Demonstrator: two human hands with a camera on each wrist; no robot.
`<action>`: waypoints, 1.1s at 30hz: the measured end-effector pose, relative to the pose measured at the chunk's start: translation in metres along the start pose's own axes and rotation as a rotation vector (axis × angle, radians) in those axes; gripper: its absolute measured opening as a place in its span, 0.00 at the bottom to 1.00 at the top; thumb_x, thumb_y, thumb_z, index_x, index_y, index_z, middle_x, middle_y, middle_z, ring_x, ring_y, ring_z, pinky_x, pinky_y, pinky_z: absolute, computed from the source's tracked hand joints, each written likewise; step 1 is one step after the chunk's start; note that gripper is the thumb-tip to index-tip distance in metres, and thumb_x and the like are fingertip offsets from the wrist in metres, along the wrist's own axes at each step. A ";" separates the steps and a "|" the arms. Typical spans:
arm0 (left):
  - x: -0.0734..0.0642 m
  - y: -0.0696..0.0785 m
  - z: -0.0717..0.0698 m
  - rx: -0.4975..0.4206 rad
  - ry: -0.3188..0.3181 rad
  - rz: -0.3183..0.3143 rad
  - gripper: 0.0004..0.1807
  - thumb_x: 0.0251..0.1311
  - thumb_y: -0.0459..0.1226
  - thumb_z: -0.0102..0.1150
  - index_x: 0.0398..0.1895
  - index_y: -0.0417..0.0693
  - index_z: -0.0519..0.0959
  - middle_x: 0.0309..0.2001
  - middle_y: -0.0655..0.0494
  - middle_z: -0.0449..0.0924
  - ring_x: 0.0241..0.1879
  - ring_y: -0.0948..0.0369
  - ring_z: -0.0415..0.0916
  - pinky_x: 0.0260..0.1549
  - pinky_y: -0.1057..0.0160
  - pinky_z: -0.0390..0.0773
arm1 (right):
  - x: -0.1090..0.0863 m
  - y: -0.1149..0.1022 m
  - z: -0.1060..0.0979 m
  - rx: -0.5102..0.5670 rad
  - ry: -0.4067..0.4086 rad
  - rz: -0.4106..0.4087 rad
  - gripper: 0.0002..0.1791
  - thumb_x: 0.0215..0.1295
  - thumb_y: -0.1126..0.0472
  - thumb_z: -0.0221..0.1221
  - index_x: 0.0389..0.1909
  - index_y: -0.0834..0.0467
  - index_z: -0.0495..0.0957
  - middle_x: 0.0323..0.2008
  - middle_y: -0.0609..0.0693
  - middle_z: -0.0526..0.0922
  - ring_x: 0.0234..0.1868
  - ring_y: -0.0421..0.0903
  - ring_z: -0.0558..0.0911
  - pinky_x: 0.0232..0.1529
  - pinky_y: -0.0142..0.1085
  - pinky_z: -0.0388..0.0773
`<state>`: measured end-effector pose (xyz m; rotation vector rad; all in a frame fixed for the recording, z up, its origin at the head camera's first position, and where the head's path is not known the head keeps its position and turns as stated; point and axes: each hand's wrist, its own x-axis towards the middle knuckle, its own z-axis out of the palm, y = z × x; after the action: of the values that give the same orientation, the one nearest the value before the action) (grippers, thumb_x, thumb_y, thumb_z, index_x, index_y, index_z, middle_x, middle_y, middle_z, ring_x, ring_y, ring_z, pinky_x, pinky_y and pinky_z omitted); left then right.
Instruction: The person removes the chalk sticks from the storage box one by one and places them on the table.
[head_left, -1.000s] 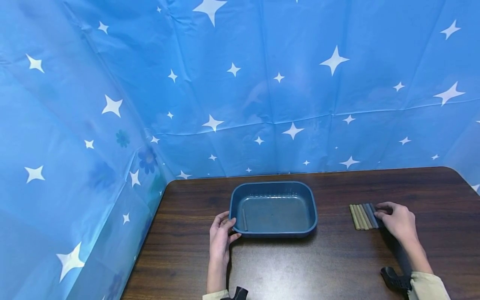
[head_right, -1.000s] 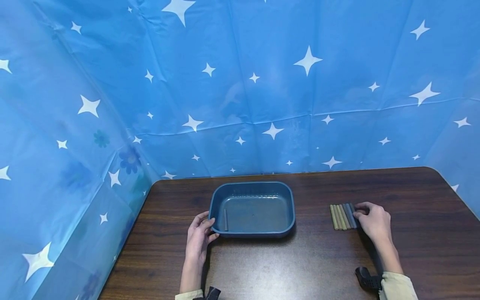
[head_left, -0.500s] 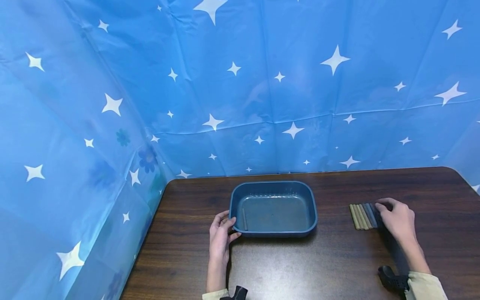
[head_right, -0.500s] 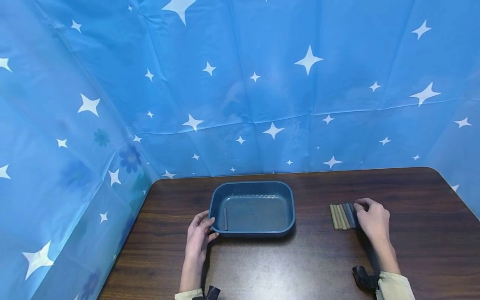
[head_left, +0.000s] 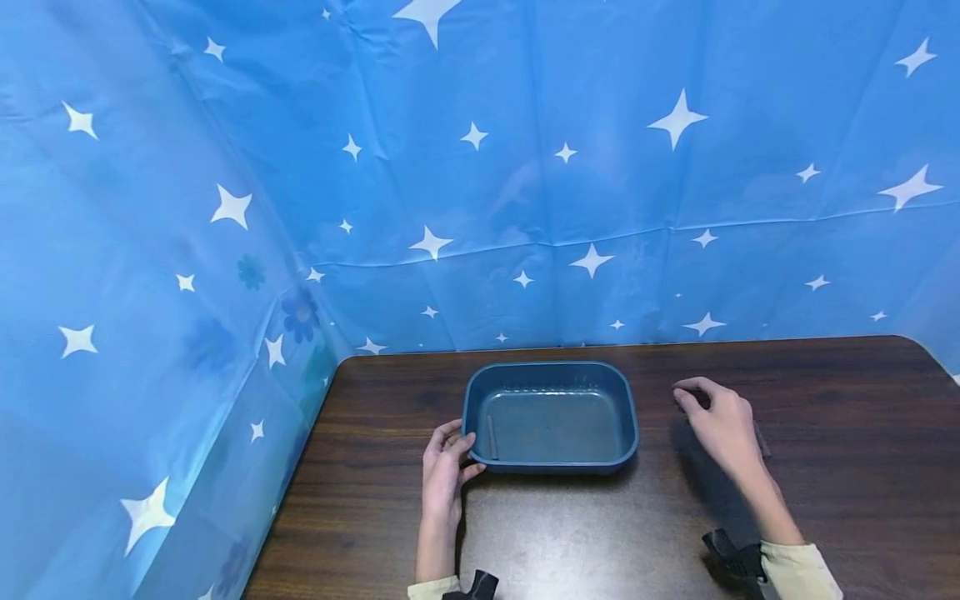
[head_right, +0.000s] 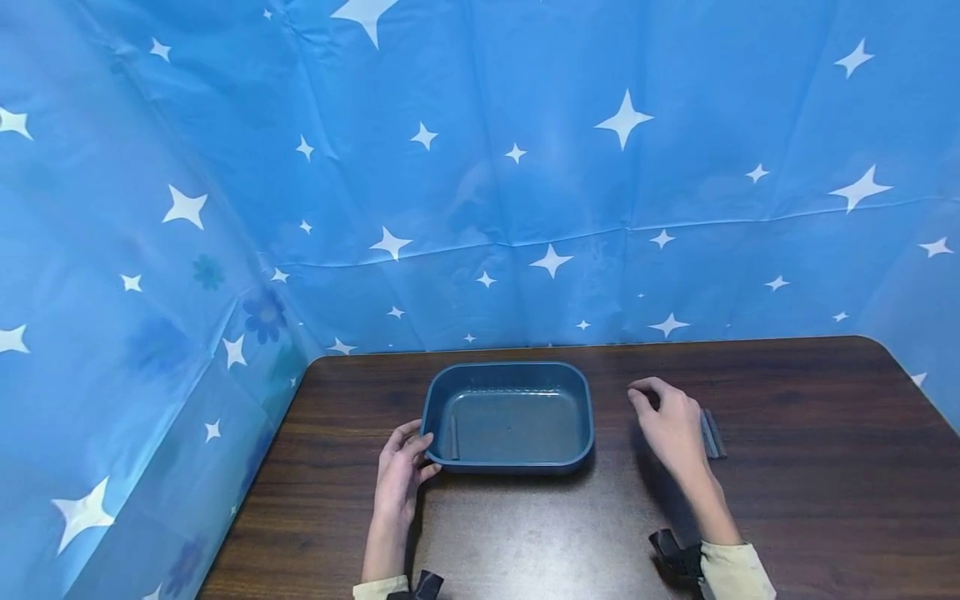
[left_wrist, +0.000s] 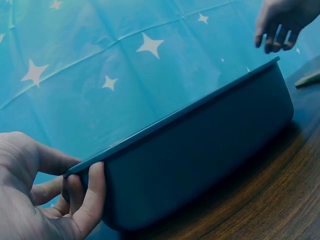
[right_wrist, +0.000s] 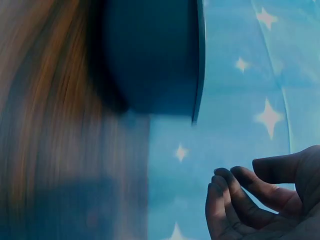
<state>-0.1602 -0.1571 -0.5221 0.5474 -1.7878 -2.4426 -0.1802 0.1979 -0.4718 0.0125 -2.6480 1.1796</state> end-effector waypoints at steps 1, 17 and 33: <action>0.000 0.000 0.000 -0.002 -0.001 0.001 0.23 0.68 0.29 0.58 0.64 0.31 0.69 0.45 0.45 0.78 0.30 0.61 0.79 0.23 0.70 0.81 | 0.000 -0.005 0.005 0.013 -0.015 -0.001 0.14 0.78 0.63 0.56 0.51 0.68 0.83 0.36 0.60 0.86 0.29 0.48 0.77 0.30 0.42 0.71; 0.000 -0.002 0.000 -0.004 0.003 0.002 0.23 0.67 0.29 0.59 0.64 0.31 0.69 0.45 0.44 0.78 0.31 0.60 0.80 0.23 0.69 0.81 | -0.002 -0.052 0.060 0.142 -0.169 -0.067 0.11 0.77 0.64 0.57 0.50 0.65 0.84 0.39 0.54 0.87 0.35 0.47 0.81 0.37 0.42 0.77; 0.001 -0.001 -0.003 -0.007 -0.009 0.012 0.22 0.67 0.29 0.59 0.63 0.31 0.70 0.45 0.44 0.79 0.31 0.59 0.80 0.23 0.68 0.81 | -0.003 -0.081 0.102 0.178 -0.254 -0.100 0.09 0.73 0.66 0.60 0.48 0.65 0.85 0.36 0.52 0.86 0.35 0.45 0.82 0.35 0.39 0.78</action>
<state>-0.1604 -0.1600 -0.5239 0.5246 -1.7803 -2.4464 -0.1903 0.0677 -0.4788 0.3431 -2.7040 1.4607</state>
